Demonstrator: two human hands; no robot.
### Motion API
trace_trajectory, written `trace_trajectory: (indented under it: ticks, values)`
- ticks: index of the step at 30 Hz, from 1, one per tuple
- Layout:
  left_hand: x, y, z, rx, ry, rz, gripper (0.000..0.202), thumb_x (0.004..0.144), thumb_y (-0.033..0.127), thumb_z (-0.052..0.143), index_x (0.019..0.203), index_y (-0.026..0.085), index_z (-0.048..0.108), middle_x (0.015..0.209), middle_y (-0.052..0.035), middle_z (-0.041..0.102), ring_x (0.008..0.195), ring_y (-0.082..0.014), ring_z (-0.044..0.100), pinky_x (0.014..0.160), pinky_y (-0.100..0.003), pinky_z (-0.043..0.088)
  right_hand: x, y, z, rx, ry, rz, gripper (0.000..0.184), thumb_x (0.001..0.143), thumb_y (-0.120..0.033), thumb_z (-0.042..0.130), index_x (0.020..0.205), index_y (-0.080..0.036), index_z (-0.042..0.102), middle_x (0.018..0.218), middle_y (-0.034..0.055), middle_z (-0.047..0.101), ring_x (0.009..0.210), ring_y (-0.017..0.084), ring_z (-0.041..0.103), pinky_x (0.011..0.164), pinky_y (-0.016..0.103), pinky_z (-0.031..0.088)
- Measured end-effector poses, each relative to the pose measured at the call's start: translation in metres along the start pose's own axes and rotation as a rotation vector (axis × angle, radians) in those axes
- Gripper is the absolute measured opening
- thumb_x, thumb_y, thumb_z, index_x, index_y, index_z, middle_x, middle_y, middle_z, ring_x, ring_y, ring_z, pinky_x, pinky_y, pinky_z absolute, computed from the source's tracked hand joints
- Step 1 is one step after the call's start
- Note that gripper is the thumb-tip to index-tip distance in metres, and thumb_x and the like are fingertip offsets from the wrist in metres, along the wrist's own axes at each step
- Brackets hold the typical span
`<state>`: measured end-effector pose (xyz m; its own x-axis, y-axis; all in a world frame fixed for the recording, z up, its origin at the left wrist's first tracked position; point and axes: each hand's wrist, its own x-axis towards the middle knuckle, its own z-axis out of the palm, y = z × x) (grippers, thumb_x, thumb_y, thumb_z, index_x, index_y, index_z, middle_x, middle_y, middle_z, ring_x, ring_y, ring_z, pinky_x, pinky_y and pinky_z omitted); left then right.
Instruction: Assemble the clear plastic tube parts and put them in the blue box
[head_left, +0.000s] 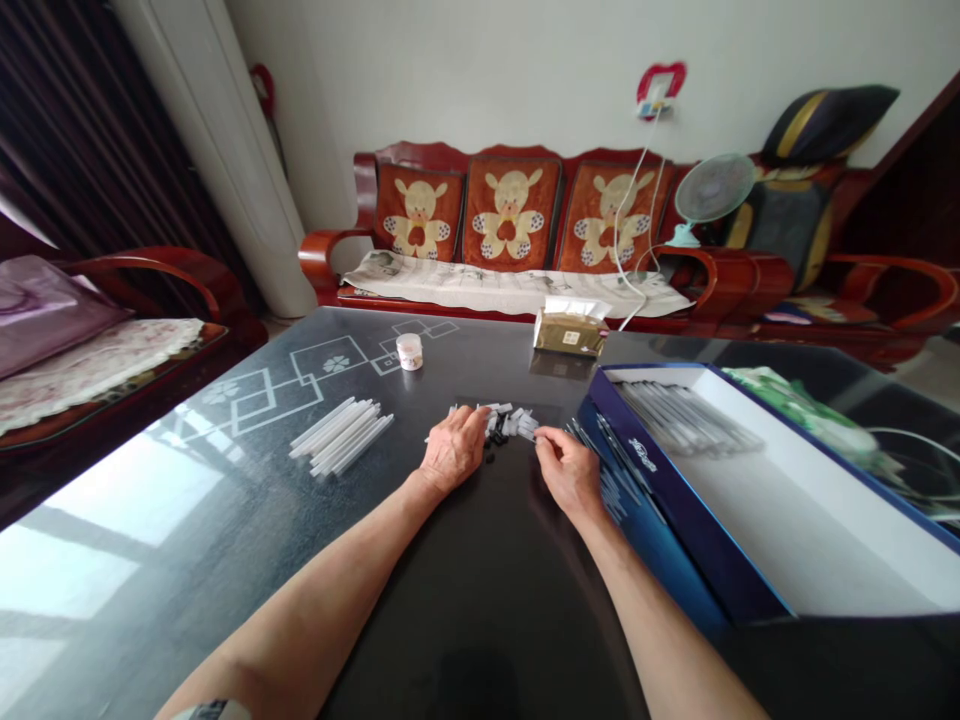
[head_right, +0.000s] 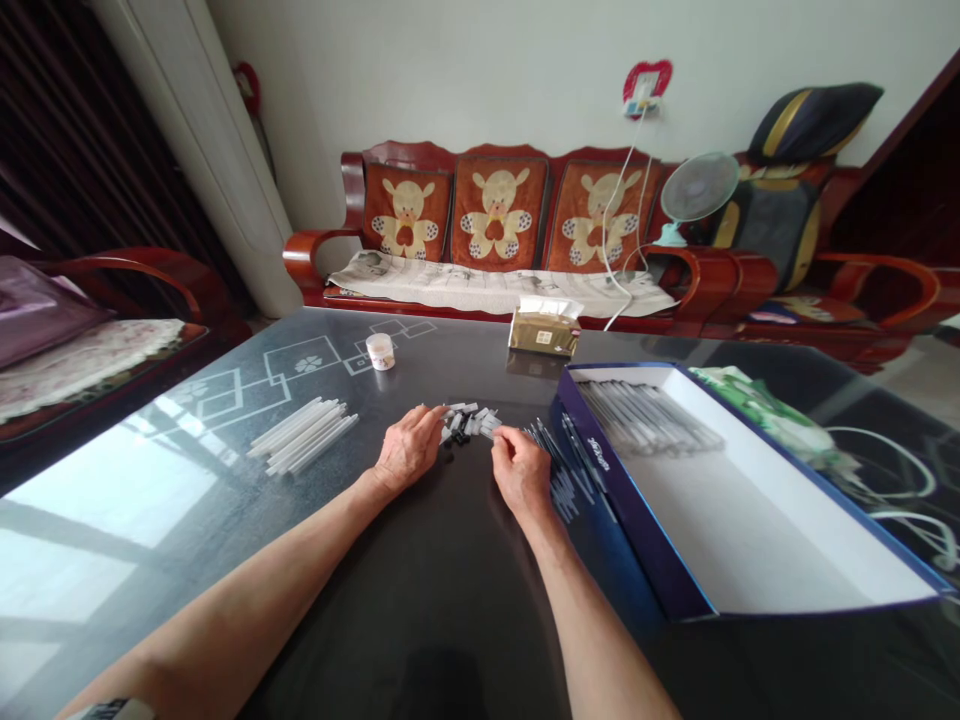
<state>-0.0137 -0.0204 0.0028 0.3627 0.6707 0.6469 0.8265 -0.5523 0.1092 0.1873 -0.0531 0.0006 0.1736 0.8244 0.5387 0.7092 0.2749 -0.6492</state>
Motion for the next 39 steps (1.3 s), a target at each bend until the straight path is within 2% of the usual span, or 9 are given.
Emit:
trace_trajectory:
  ticks: [5, 10, 15, 22, 28, 31, 34, 36, 39]
  values:
    - [0.000, 0.002, 0.000, -0.046, 0.022, -0.004, 0.027, 0.096, 0.030, 0.040, 0.107, 0.018, 0.061, 0.079, -0.0045, 0.062, 0.077, -0.0154, 0.060, 0.069, -0.023, 0.048, 0.017, 0.018, -0.035, -0.393, 0.085, 0.033, 0.029, 0.077, -0.021, 0.049, 0.090, -0.016, 0.074, 0.085, 0.0106, 0.068, 0.076, 0.020, 0.064, 0.075, 0.030, 0.048]
    - [-0.001, 0.003, 0.000, -0.064, -0.016, -0.033, 0.029, 0.096, 0.034, 0.040, 0.107, 0.019, 0.063, 0.079, -0.0041, 0.063, 0.076, -0.0149, 0.062, 0.063, -0.022, 0.046, 0.016, 0.033, -0.049, -0.726, -0.060, 0.180, 0.024, 0.080, -0.025, 0.052, 0.076, -0.019, 0.075, 0.077, 0.0103, 0.063, 0.062, 0.017, 0.058, 0.056, 0.028, 0.042]
    - [-0.001, 0.004, 0.000, -0.078, -0.038, -0.045, 0.030, 0.096, 0.034, 0.041, 0.111, 0.019, 0.062, 0.079, -0.0040, 0.064, 0.077, -0.0142, 0.062, 0.063, -0.021, 0.045, 0.012, 0.040, -0.043, -0.778, -0.091, 0.250, 0.023, 0.081, -0.027, 0.054, 0.068, -0.020, 0.072, 0.067, 0.0079, 0.059, 0.055, 0.015, 0.057, 0.050, 0.026, 0.039]
    - [-0.001, 0.004, 0.000, -0.107, -0.048, -0.044, 0.028, 0.096, 0.035, 0.041, 0.109, 0.020, 0.062, 0.079, -0.0025, 0.062, 0.075, -0.0137, 0.061, 0.062, -0.020, 0.044, 0.013, 0.027, -0.045, -0.779, -0.177, 0.316, 0.024, 0.082, -0.032, 0.054, 0.074, -0.021, 0.073, 0.081, 0.0099, 0.062, 0.060, 0.017, 0.061, 0.053, 0.028, 0.042]
    - [-0.001, 0.003, 0.001, -0.101, -0.022, -0.031, 0.028, 0.096, 0.033, 0.040, 0.105, 0.018, 0.063, 0.080, -0.0042, 0.062, 0.077, -0.0149, 0.061, 0.066, -0.022, 0.046, 0.018, 0.010, -0.050, -0.744, -0.208, 0.394, 0.022, 0.084, -0.027, 0.049, 0.082, -0.018, 0.070, 0.087, 0.0131, 0.066, 0.069, 0.022, 0.064, 0.058, 0.031, 0.044]
    - [-0.001, 0.003, 0.002, -0.100, -0.022, -0.036, 0.029, 0.096, 0.035, 0.040, 0.104, 0.019, 0.063, 0.080, -0.0043, 0.063, 0.078, -0.0147, 0.061, 0.066, -0.022, 0.046, 0.022, 0.004, -0.050, -0.574, -0.064, 0.332, 0.021, 0.084, -0.026, 0.050, 0.093, -0.018, 0.068, 0.087, 0.0122, 0.068, 0.073, 0.022, 0.064, 0.065, 0.032, 0.045]
    - [-0.001, 0.004, 0.001, -0.107, -0.037, -0.038, 0.031, 0.096, 0.037, 0.041, 0.112, 0.021, 0.062, 0.080, -0.0029, 0.063, 0.077, -0.0138, 0.061, 0.064, -0.021, 0.045, 0.022, -0.003, -0.039, -0.084, 0.033, 0.241, 0.026, 0.082, -0.031, 0.053, 0.104, -0.020, 0.064, 0.085, 0.0063, 0.069, 0.073, 0.018, 0.062, 0.066, 0.029, 0.045]
    - [-0.001, 0.004, -0.001, -0.115, -0.061, -0.034, 0.033, 0.097, 0.039, 0.041, 0.121, 0.023, 0.059, 0.080, -0.0017, 0.063, 0.075, -0.0127, 0.061, 0.063, -0.020, 0.044, 0.018, -0.009, -0.026, 0.364, -0.036, 0.293, 0.030, 0.081, -0.038, 0.056, 0.103, -0.021, 0.064, 0.081, 0.0031, 0.068, 0.065, 0.015, 0.058, 0.057, 0.026, 0.044]
    - [-0.001, 0.006, -0.003, -0.138, -0.094, -0.025, 0.034, 0.097, 0.038, 0.039, 0.123, 0.025, 0.058, 0.080, -0.0007, 0.063, 0.074, -0.0114, 0.061, 0.062, -0.019, 0.043, 0.009, -0.018, -0.008, 0.887, -0.201, 0.490, 0.036, 0.072, -0.042, 0.066, 0.101, -0.021, 0.064, 0.081, 0.0021, 0.068, 0.062, 0.012, 0.056, 0.049, 0.022, 0.040]
